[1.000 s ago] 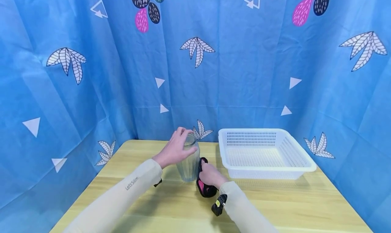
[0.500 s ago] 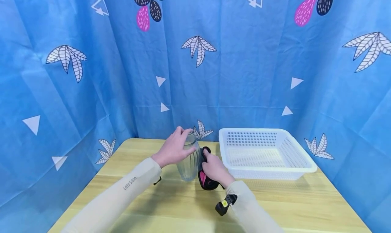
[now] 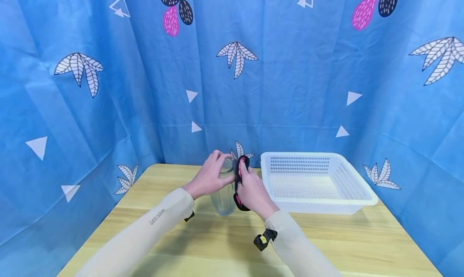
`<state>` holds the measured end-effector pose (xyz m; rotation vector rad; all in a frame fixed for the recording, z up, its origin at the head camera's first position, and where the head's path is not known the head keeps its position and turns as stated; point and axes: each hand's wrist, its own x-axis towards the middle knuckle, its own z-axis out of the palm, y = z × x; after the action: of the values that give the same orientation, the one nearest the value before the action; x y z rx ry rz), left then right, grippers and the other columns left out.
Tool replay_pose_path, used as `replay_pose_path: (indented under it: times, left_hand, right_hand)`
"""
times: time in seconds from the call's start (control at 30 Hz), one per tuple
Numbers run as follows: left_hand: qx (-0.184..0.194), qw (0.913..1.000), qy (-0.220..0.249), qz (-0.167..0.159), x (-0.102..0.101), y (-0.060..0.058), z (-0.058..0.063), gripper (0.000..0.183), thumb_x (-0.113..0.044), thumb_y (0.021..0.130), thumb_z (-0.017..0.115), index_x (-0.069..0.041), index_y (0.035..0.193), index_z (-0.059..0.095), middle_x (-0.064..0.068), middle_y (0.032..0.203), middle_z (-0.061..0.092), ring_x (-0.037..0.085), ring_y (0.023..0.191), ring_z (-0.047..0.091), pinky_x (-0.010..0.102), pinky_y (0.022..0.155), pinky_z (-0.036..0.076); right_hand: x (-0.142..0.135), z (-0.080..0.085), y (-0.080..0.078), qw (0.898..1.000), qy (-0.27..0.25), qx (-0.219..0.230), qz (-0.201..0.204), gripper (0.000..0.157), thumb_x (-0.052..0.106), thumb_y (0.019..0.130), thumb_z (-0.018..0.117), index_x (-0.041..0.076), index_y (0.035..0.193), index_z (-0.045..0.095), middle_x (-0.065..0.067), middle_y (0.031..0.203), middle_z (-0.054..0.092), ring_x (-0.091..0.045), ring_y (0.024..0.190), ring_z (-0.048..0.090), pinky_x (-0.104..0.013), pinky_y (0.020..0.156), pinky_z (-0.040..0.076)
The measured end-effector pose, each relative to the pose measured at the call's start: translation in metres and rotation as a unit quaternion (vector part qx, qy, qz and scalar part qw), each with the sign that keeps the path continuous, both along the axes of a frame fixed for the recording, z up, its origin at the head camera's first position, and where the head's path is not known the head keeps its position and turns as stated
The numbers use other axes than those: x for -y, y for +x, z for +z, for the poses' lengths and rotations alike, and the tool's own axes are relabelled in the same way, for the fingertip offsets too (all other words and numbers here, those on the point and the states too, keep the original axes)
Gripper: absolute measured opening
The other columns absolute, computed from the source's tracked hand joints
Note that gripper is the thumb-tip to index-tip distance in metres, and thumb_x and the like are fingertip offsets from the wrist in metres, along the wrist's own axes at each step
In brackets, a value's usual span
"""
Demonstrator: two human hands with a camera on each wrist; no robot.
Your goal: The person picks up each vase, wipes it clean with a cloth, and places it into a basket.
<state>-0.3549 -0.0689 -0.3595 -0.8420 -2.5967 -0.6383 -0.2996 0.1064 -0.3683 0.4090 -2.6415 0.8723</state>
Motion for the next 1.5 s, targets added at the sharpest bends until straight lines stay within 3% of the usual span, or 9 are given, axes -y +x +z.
replay_pose_path:
  times: [0.2,0.37,0.5,0.6,0.77,0.93,1.13,1.27,1.5]
  left_hand:
    - [0.002,1.0,0.003,0.002,0.0,-0.001,0.003,0.062,-0.047,0.091,0.068,-0.016,0.142,0.049,0.002,0.121,0.043,0.021,0.11,0.043,0.041,0.096,0.039]
    - [0.022,0.9997,0.011,0.004,0.002,0.001,0.002,0.063,-0.045,0.089,0.067,-0.017,0.142,0.048,0.001,0.125,0.043,0.021,0.116,0.043,0.043,0.099,0.04]
    - [0.055,0.9982,0.02,0.009,0.002,0.002,0.001,0.069,-0.045,0.086,0.067,-0.017,0.144,0.045,0.001,0.131,0.039,0.02,0.12,0.041,0.043,0.098,0.045]
    - [0.079,0.9961,0.03,0.023,0.002,0.003,0.0,0.074,-0.046,0.084,0.068,-0.018,0.147,0.042,0.002,0.127,0.036,0.019,0.116,0.04,0.04,0.09,0.049]
    - [0.078,0.9959,0.018,0.042,0.002,0.005,0.001,0.074,-0.05,0.083,0.069,-0.019,0.146,0.044,0.001,0.113,0.037,0.019,0.103,0.042,0.035,0.082,0.045]
    - [0.059,0.9973,0.006,0.042,0.002,0.008,0.007,0.072,-0.051,0.085,0.071,-0.021,0.145,0.047,0.0,0.114,0.044,0.02,0.098,0.046,0.038,0.085,0.044]
    - [0.09,0.9957,0.02,0.012,0.0,0.008,0.011,0.069,-0.037,0.086,0.072,-0.021,0.147,0.044,0.002,0.12,0.042,0.022,0.105,0.047,0.042,0.09,0.046]
    - [0.077,0.997,0.003,0.006,0.0,0.006,0.009,0.073,-0.035,0.081,0.073,-0.019,0.147,0.045,0.003,0.124,0.042,0.022,0.113,0.044,0.043,0.096,0.042]
    - [0.049,0.9988,0.0,-0.004,-0.002,0.0,0.005,0.072,-0.04,0.08,0.073,-0.02,0.144,0.048,0.001,0.125,0.045,0.024,0.119,0.043,0.044,0.096,0.038]
  right_hand:
    - [0.001,-0.02,-0.018,0.997,0.023,0.078,-0.005,0.067,0.004,0.095,0.054,-0.009,0.154,0.026,-0.032,0.129,0.06,-0.036,0.102,0.067,-0.047,0.083,0.053]
    - [0.001,-0.048,-0.022,0.99,0.041,0.134,0.032,0.064,0.003,0.093,0.053,-0.014,0.15,0.031,-0.03,0.114,0.067,-0.024,0.079,0.066,-0.041,0.071,0.052]
    - [-0.001,-0.068,-0.021,0.983,0.07,0.16,0.058,0.062,0.002,0.089,0.053,-0.017,0.145,0.038,-0.03,0.118,0.067,-0.02,0.08,0.066,-0.04,0.075,0.053]
    - [-0.001,-0.073,-0.019,0.981,0.064,0.175,0.057,0.062,0.003,0.088,0.053,-0.016,0.145,0.04,-0.031,0.124,0.064,-0.021,0.08,0.065,-0.04,0.076,0.052]
    - [-0.002,-0.067,-0.011,0.982,0.02,0.182,0.042,0.062,0.004,0.091,0.053,-0.012,0.149,0.037,-0.034,0.135,0.056,-0.025,0.087,0.064,-0.039,0.074,0.05]
    - [-0.006,-0.049,-0.001,0.99,0.009,0.141,0.02,0.061,0.005,0.092,0.054,-0.007,0.15,0.039,-0.032,0.134,0.058,-0.03,0.096,0.066,-0.042,0.076,0.052]
    - [-0.01,-0.018,0.009,0.997,-0.014,0.077,0.017,0.062,0.004,0.093,0.053,-0.006,0.152,0.036,-0.032,0.138,0.055,-0.035,0.116,0.062,-0.049,0.09,0.05]
    - [-0.009,-0.003,0.014,0.999,-0.022,0.04,0.012,0.067,0.004,0.092,0.053,0.001,0.156,0.032,-0.028,0.141,0.054,-0.035,0.12,0.06,-0.049,0.093,0.049]
    - [-0.004,0.0,0.004,0.999,0.003,0.033,-0.001,0.071,0.005,0.093,0.055,0.003,0.158,0.027,-0.027,0.142,0.053,-0.036,0.121,0.06,-0.05,0.095,0.05]
